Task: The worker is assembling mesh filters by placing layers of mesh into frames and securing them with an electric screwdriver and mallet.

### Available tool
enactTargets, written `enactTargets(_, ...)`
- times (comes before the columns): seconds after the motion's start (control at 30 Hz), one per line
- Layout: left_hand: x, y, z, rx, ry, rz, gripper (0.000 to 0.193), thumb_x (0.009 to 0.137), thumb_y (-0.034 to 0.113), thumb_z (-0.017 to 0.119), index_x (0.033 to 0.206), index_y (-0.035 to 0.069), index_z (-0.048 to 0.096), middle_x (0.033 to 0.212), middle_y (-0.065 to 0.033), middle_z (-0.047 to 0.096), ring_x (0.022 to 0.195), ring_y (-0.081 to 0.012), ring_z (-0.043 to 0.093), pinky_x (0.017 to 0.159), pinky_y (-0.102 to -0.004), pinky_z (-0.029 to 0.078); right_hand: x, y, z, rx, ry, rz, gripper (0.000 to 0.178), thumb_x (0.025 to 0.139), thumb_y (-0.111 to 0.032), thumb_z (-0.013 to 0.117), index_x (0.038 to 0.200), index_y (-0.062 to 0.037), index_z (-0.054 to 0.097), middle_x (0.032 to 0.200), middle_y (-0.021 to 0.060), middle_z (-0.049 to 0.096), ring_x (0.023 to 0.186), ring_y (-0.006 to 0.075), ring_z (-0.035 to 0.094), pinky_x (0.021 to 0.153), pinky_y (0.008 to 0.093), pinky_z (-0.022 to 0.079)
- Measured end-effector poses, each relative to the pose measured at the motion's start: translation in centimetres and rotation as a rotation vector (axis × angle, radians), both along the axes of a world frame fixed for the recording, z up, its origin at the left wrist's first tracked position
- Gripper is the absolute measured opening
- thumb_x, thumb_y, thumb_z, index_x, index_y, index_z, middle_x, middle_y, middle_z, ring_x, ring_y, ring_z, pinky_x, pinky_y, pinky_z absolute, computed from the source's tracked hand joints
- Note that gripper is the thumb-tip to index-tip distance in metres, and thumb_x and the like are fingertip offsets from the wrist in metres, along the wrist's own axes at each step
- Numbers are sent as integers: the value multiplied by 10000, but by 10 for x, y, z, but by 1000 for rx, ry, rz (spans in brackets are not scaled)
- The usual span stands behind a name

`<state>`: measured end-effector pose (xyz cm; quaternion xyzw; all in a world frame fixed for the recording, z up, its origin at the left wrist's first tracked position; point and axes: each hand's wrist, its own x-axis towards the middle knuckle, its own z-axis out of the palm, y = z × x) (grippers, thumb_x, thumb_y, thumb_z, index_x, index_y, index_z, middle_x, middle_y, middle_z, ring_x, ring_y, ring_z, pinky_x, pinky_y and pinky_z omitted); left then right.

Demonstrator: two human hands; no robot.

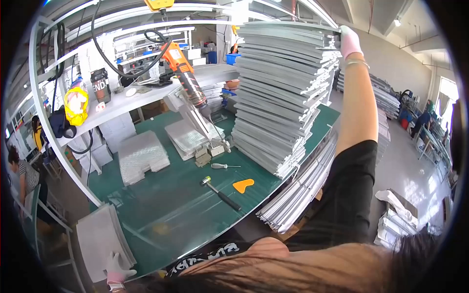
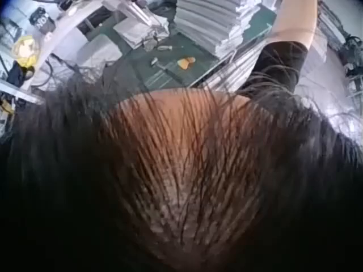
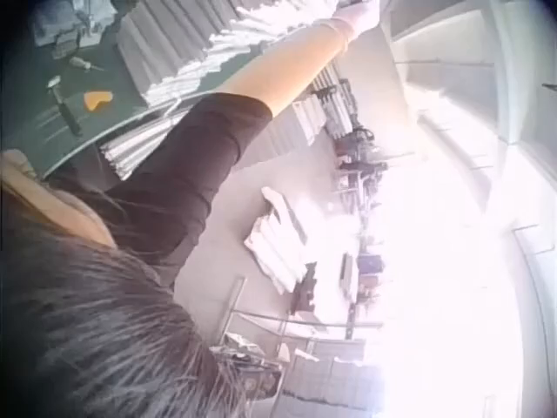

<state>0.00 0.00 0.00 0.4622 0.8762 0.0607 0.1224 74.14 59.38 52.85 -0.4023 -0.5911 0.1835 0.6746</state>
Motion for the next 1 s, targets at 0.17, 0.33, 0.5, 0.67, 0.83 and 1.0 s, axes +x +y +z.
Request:
enactTargets(0.17, -2, -2, -37, 250, 239, 74, 826, 586, 309, 842, 1280, -27, 545, 1394, -283, 468, 1299, -449, 426, 1103, -487, 361, -65, -28, -10, 77, -313, -568, 450, 862, -415, 484, 1022, -53, 699, 1042, 224, 665, 968, 393, 640, 878, 406, 474)
enactTargets(0.33, 9, -2, -19, 415, 256, 35, 634, 668, 250, 781, 1217, -9, 600, 1293, -266, 558, 1197, -430, 527, 1026, -474, 432, -46, -44, -32, 481, -249, -803, 383, 942, -383, 514, 1055, -77, 715, 1024, 170, 693, 961, 332, 651, 896, 382, 482)
enactTargets(0.5, 36, 0, 39, 469, 214, 160, 427, 749, 244, 722, 1108, 19, 666, 1137, -212, 662, 1044, -392, 627, 937, -462, 489, -126, -112, -135, 582, 178, -141, 321, 1021, -196, 538, 1270, -14, 626, 1057, 15, 660, 897, 75, 586, 764, 225, 478)
enactTargets(0.67, 52, 31, 18, 205, 325, 242, 564, 691, 430, 777, 1030, 2, 633, 1009, -197, 629, 977, -375, 619, 876, -451, 500, -172, -167, -315, 615, -439, -291, 296, 995, -10, 446, 1216, 77, 623, 875, 36, 638, 733, 113, 576, 680, 244, 479)
enactTargets(0.83, 11, 35, -11, 194, 255, 390, 656, 698, 499, 776, 1081, -6, 611, 1080, -212, 611, 1004, -374, 612, 900, -443, 498, -231, -219, -489, -269, -189, 398, 286, 972, -12, 497, 1223, -21, 635, 700, -38, 552, 586, 25, 459, 540, 188, 407)
enactTargets(1.0, 41, 43, 23, -204, 310, 374, 851, 759, 602, 711, 1333, 18, 483, 1364, -221, 489, 1114, -412, 599, 953, -485, 486, -299, -276, -556, -692, -60, 747, 271, 974, -25, 478, 1203, 21, 616, 722, 17, 595, 599, 64, 536, 580, 205, 467)
